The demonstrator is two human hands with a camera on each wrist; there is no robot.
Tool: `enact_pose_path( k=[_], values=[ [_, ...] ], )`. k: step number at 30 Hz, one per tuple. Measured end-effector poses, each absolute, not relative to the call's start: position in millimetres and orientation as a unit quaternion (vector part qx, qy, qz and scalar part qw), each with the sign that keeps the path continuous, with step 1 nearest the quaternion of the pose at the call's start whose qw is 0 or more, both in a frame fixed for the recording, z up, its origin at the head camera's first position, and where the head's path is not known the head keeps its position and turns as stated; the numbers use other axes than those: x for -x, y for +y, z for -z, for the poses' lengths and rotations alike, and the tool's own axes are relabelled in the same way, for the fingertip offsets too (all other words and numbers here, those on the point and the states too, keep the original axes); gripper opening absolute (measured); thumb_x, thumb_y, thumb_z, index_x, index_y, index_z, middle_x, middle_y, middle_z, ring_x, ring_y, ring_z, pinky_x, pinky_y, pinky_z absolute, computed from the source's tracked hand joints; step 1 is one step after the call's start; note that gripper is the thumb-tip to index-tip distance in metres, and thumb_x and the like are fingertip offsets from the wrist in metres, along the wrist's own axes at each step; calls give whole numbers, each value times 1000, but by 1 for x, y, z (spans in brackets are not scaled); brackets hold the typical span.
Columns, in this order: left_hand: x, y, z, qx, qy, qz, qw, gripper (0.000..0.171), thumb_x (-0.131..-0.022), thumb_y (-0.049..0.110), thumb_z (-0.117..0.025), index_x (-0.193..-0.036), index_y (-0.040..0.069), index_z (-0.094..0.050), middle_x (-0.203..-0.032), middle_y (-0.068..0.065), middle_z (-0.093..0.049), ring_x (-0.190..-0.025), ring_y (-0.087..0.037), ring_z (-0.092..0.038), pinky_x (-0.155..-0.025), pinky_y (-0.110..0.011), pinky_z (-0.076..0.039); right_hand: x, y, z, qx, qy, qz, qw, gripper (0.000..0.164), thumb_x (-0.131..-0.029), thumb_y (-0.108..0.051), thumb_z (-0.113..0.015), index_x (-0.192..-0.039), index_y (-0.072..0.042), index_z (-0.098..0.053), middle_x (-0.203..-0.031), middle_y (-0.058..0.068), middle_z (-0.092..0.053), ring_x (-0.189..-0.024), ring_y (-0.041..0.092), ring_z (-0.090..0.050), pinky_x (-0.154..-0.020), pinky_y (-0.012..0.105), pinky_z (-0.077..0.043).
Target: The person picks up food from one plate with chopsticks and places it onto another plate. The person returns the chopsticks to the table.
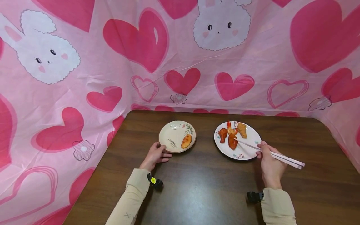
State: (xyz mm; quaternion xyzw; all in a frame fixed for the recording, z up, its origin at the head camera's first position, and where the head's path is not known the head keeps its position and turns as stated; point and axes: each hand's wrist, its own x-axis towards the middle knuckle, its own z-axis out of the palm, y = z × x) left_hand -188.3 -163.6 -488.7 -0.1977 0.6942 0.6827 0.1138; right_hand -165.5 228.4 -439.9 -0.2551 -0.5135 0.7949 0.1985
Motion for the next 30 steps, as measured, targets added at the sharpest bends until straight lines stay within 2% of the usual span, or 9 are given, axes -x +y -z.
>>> enact_pose_path(
  k=[11,19,24,27,30],
  values=[
    [188,-164,489,191,696,-683,115,37,-90,18,-43,-124,7,-32,-91,-14,-66,-74,-21,-68,-60,-34,-56,165,228,436,269,-519,-789,189,41,-60,-28,-79,-93,-4,-70,-75,-2,-69,-50,11,-61,-43,16,-48],
    [189,-164,489,189,694,-685,117,39,-90,18,-43,-125,7,-31,-92,-15,-66,-76,-22,-68,-61,-34,-56,167,219,440,205,-558,-773,223,33,-71,-24,-73,-94,-1,-70,-75,-4,-70,-51,9,-61,-45,15,-49],
    [190,-164,490,191,692,-686,120,38,-91,19,-42,-126,8,-31,-92,-15,-66,-74,-21,-68,-61,-34,-56,170,209,444,169,-560,-776,236,30,-74,-18,-71,-93,5,-68,-75,1,-70,-50,10,-60,-44,16,-49],
    [189,-163,490,192,691,-686,120,37,-91,20,-42,-125,8,-32,-92,-15,-66,-74,-21,-68,-60,-33,-56,181,207,462,150,-565,-776,236,32,-74,-19,-71,-93,6,-67,-76,4,-70,-49,13,-60,-42,18,-48],
    [189,-163,490,193,693,-685,117,36,-91,19,-42,-124,8,-32,-92,-15,-66,-74,-21,-68,-60,-33,-56,199,208,497,114,-568,-782,230,34,-76,-18,-70,-97,8,-66,-78,8,-70,-51,14,-60,-41,19,-47]
  ],
)
